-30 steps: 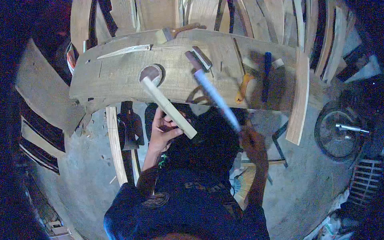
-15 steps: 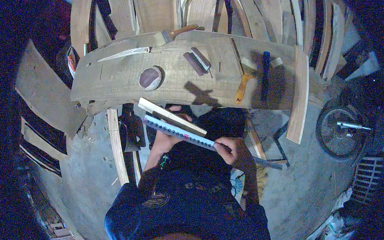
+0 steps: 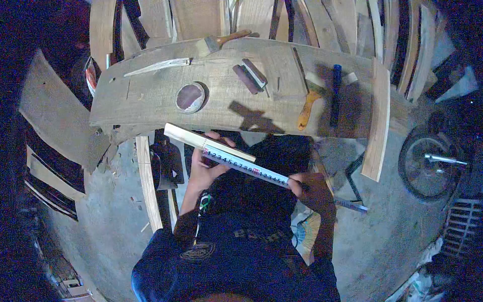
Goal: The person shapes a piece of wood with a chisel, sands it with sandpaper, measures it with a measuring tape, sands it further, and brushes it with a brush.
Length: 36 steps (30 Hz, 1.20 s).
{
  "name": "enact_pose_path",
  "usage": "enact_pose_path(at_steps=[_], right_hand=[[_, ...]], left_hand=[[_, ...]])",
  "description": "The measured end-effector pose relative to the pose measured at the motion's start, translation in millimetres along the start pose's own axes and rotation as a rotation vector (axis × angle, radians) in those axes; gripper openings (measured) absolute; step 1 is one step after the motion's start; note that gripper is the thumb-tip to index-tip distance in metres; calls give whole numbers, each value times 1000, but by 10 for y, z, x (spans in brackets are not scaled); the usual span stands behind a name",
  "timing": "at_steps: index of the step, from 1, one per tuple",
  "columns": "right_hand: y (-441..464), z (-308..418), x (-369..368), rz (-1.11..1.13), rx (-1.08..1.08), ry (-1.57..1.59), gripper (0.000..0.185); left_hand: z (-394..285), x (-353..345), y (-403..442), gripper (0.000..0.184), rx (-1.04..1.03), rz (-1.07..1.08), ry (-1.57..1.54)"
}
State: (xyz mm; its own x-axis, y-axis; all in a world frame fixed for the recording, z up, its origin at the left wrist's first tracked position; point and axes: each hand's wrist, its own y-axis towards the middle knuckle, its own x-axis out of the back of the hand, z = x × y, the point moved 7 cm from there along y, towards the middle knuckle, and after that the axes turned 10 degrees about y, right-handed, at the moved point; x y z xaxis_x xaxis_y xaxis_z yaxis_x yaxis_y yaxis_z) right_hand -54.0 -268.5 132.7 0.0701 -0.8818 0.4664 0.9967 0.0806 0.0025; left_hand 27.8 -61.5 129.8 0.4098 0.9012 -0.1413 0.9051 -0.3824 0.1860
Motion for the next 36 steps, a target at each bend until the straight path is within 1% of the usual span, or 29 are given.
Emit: enact_pose_path(at_steps=[2,6,8,9,11,12,14,17,21,26,30,32,36], right_hand=[[19,60,16,-7,91,4,9],[46,82,2,12,25,22,9],[31,70,15,-43,87,48,8],[38,85,16,-44,86,49,8],[51,224,18,-50,216,-94,9],[42,217,21,-51,215,-94,9],[35,18,-5,6,-45,0,12],[59,27,-14,37,-61,-77,12],[72,11,-25,81,-112,-58,12],[74,53,-24,34,-58,24,12],[62,29,-16,19,-17,-22,12],[73,32,-20,47,-67,-65,13],[74,18,-30,62,-128,-38,13]], left_hand=[[-6,0,0,55,-9,4,4],[-14,-8,-3,55,-32,2,0],[-11,-13,-1,55,-37,4,-2],[-12,-16,-1,54,-43,6,-4],[-6,-22,3,54,-34,8,-29],[0,-23,5,54,-26,8,-53],[3,-17,7,54,-27,4,-44],[-8,-17,10,54,-32,0,-50],[14,3,-2,55,-21,-4,-28],[4,1,-14,55,-12,-7,-28],[28,-10,-10,55,2,-6,-62],[35,-9,-6,55,4,-4,-64],[12,-8,-8,55,2,-5,-37]])
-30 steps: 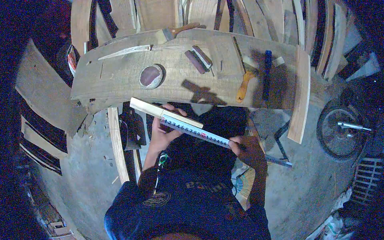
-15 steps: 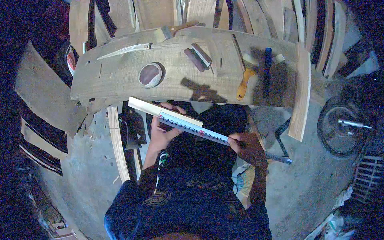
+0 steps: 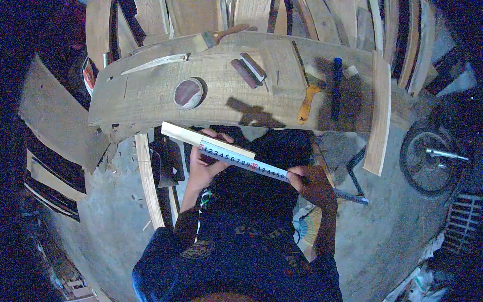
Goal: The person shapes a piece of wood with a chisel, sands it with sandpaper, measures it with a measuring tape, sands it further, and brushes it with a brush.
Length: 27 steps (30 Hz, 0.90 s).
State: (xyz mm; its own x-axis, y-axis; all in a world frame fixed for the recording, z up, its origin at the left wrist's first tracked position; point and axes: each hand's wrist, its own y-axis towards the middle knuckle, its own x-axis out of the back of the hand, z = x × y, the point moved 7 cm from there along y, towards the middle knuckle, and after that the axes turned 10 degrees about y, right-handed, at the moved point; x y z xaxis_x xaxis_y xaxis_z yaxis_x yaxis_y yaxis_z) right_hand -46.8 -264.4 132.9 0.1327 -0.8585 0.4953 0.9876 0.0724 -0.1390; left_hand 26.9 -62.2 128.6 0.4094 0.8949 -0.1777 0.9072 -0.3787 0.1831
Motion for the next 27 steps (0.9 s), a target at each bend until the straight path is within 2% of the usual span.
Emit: enact_pose_path(at_steps=[2,12,14,27], right_hand=[[-8,14,5,-27,71,-21,10],[-2,11,1,5,71,18,14],[5,-6,-12,29,32,-53,14],[-11,-5,4,-12,18,31,13]], left_hand=[[12,5,-4,54,2,0,1],[8,10,-17,56,-16,6,12],[-4,3,-18,56,-15,9,3],[3,-9,-12,56,-34,14,13]])
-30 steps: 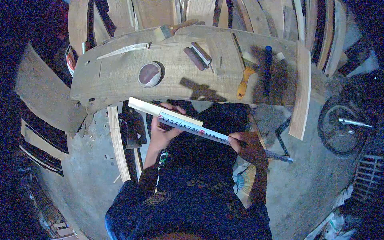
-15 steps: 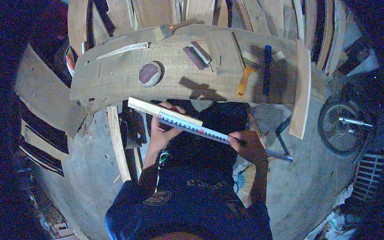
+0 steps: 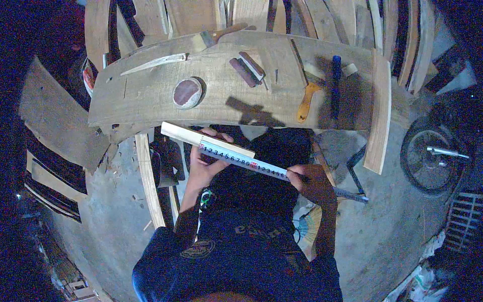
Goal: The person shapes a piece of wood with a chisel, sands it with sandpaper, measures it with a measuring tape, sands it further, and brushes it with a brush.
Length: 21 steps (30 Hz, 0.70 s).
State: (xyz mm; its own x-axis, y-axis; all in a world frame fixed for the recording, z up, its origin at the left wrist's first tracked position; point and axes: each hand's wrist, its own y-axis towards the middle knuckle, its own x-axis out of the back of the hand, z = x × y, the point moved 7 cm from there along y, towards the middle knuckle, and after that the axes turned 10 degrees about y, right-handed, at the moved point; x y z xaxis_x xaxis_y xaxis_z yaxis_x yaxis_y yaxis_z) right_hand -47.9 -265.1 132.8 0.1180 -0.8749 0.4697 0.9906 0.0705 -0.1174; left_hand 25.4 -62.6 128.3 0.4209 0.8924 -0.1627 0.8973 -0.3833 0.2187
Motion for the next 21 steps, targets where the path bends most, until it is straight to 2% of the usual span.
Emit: enact_pose_path(at_steps=[2,12,15,17,19,21], right_hand=[[-3,-27,-4,13,-5,-117,12],[6,22,-10,16,45,-114,18],[-1,-9,-4,5,25,-109,15],[-3,-23,1,-3,-33,16,12],[5,0,5,7,3,-50,11],[6,27,-4,19,39,-115,10]], left_hand=[[-2,2,1,56,-5,0,14],[21,-7,9,55,-7,16,-42],[33,3,4,56,54,-68,-67],[26,1,-1,56,62,-65,-68],[47,19,1,57,69,-62,-69],[30,0,5,55,-25,24,-13]])
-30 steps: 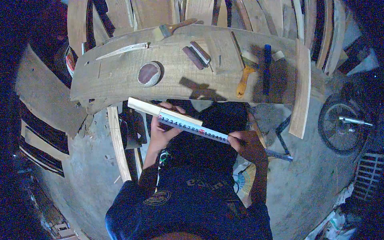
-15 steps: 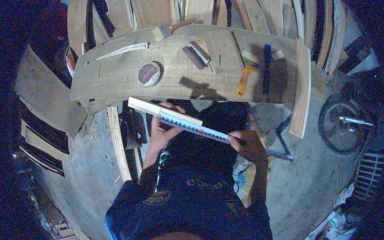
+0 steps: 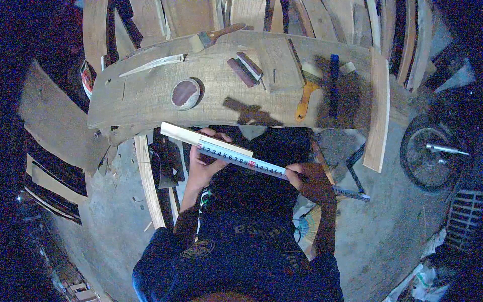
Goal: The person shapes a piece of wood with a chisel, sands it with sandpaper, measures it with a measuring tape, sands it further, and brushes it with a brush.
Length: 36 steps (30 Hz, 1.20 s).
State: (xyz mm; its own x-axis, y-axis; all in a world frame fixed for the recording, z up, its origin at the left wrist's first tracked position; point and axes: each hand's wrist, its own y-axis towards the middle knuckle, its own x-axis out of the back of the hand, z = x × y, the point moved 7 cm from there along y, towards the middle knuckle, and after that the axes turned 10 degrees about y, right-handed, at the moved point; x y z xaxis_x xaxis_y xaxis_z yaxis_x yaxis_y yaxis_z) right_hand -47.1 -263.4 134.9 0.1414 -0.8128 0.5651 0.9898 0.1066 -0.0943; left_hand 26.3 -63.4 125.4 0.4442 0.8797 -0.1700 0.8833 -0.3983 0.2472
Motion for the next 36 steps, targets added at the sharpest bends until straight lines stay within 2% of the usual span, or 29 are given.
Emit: enact_pose_path(at_steps=[2,9,11,12,13,14,15,16,17,19,21,22,25,27,28,29,30,32,34,35,36], right_hand=[[4,6,1,-18,-4,116,12],[21,-11,-26,11,-27,74,13],[4,-14,20,-144,117,34,11],[-3,-36,19,-143,119,33,11],[-19,-152,76,-221,-4,121,12],[-45,-263,130,-300,-126,210,12],[-49,-264,157,-303,-123,209,12],[-76,-273,255,-410,-115,311,14],[-117,-279,359,-518,-106,413,16],[-288,41,734,-673,-22,520,31],[-523,-65,1267,-793,326,1427,31],[-652,110,1506,-817,533,1496,31],[-856,705,1993,-841,889,1097,30],[-834,966,2133,-810,1010,938,30],[-830,1053,2155,-801,1086,905,30],[-844,1079,2176,-792,1132,882,30],[-808,1140,2188,-780,1134,854,30],[-792,1195,2195,-780,1176,836,29],[-689,1349,2241,-693,1154,804,29],[-691,1380,2200,-699,1208,801,29],[-656,1390,2196,-684,1240,806,29]], left_hand=[[-12,1,-5,55,9,-8,-19],[21,12,-5,53,39,-41,-2],[130,62,-3,52,141,-225,-76],[307,132,-13,47,315,-274,-66],[301,169,74,41,338,-365,-74],[464,243,144,40,399,-338,3],[671,317,206,38,457,-308,79],[707,350,304,38,387,-383,100],[775,427,396,38,383,-369,261],[917,460,537,40,515,-304,304],[910,485,673,41,457,-274,406],[922,483,737,42,389,-264,323],[967,537,787,43,438,-242,333],[1118,648,808,44,296,-183,468],[1026,660,881,44,255,-276,390],[1014,642,802,44,262,-361,303],[945,571,775,45,389,-354,188],[857,775,915,37,364,-259,348],[1031,635,731,33,467,-215,303],[1012,662,723,37,373,-285,201],[1022,722,722,41,318,-339,283]])
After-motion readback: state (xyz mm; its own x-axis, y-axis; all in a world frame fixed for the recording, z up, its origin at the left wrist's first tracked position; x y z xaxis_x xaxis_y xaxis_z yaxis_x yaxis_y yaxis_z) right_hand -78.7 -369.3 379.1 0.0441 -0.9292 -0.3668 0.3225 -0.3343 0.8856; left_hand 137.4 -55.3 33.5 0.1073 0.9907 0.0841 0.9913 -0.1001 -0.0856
